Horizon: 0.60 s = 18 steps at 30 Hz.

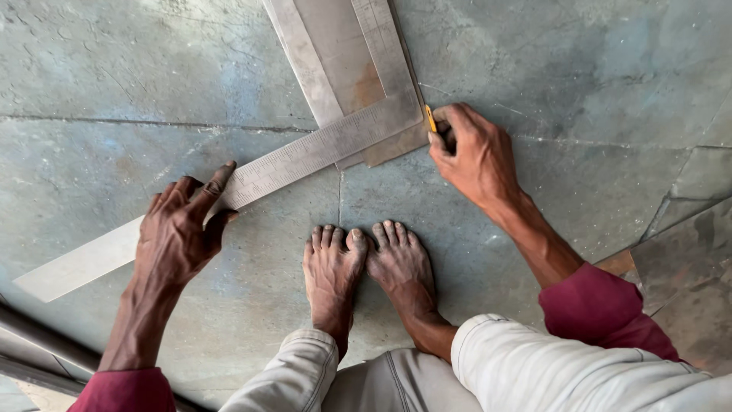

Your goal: The person holds an L-square against a metal strip on the floor while another person uses a yellow marking tool to draw lines across the metal surface.

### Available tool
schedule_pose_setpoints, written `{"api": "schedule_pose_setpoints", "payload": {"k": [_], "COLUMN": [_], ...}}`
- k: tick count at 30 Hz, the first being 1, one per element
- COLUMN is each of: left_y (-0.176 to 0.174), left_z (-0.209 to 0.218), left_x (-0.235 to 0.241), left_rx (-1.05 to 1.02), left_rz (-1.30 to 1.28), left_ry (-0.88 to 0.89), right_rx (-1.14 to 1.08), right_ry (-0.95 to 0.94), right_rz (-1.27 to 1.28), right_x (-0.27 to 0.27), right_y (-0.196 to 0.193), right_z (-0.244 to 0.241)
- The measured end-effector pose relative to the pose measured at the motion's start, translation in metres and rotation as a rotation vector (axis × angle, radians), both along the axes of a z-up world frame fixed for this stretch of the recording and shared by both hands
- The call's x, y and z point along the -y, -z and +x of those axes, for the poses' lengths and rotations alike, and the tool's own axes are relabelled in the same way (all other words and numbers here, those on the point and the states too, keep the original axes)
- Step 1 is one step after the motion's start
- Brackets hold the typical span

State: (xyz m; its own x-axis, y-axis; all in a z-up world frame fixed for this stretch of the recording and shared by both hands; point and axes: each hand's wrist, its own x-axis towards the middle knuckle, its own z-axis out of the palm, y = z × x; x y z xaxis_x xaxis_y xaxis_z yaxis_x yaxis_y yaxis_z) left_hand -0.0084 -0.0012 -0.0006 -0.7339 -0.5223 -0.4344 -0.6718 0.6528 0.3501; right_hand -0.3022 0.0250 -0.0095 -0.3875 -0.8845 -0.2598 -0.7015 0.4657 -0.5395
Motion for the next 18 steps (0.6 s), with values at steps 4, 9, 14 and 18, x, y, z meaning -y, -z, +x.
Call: {"api": "schedule_pose_setpoints", "payload": {"k": [4, 9, 14, 18], "left_y": [0.004, 0.008, 0.008, 0.002], "left_z": [0.001, 0.005, 0.004, 0.005], "left_x": [-0.002, -0.005, -0.005, -0.006], "left_rx": [0.007, 0.023, 0.101, 0.082], "left_rz": [-0.006, 0.040, 0.088, 0.083], "left_ry": [-0.004, -0.014, 0.021, 0.010], "right_rx": [0.000, -0.007, -0.016, 0.201], "right_ry": [0.052, 0.013, 0.012, 0.281], "right_rz": [0.053, 0.010, 0.128, 0.085], "right_x": [0.010, 0.010, 0.003, -0.002], "right_y": [-0.012, -0.013, 0.003, 0.002], "right_z": [0.006, 0.004, -0.004, -0.028]}}
